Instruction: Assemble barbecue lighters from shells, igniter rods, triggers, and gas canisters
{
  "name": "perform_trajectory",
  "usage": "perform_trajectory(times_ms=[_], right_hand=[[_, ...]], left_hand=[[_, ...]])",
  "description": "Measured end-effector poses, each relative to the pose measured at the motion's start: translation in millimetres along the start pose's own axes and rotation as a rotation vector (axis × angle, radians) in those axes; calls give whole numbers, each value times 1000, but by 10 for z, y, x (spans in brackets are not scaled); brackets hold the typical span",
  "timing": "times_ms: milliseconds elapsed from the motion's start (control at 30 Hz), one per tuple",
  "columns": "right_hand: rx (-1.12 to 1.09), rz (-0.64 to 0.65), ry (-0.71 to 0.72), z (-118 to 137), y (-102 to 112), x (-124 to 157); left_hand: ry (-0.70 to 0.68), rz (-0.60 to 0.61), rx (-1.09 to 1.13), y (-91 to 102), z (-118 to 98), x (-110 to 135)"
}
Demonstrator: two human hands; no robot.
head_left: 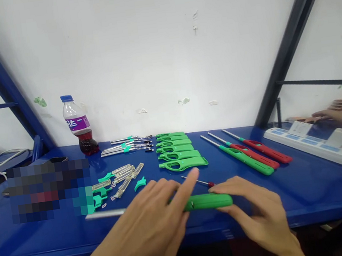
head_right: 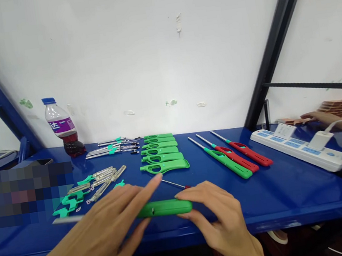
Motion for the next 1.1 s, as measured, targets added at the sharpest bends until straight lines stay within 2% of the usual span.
perform_trajectory(times_ms=[100, 233, 333, 467, 667, 733, 800, 967, 1033, 1100], right_hand=[[-48, -75, -46, -85, 102, 51], [-197, 10, -102, -77, 19, 73], [-193, 152, -184, -52, -126, 91], [-159, 435, -236, 24, -364, 188], [-176, 576, -218, 198, -464, 229], [-153, 605, -195, 243, -491, 255], [-124, 575, -188, 235, -485, 269], [16, 302, -181, 52, -322, 293], [85, 223, -176, -19, -264, 340], [132, 170, -166, -59, -213, 388]], left_hand=[[72, -43, -99, 50, 339, 69], [76, 87, -200, -79, 609, 127], [20, 167, -263, -204, 505, 59], [-5, 279, -298, -375, 319, -41], [0, 292, -295, -447, 295, -75], [-25, 236, -302, -447, 273, -86], [-40, 107, -332, -381, 230, -111], [-51, -290, -370, -48, 3, -114], [-48, -339, -350, 24, -72, -109], [-50, -320, -330, 42, -119, -118]])
Point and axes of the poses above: each hand's wrist, its own x-axis away from the middle knuckle, its own y-axis out of the back of the hand, z = x × y, the point moved 10 cm from there along -x, towards the middle knuckle, and after that the axes turned 8 degrees about -z, right-handed, at the moved point
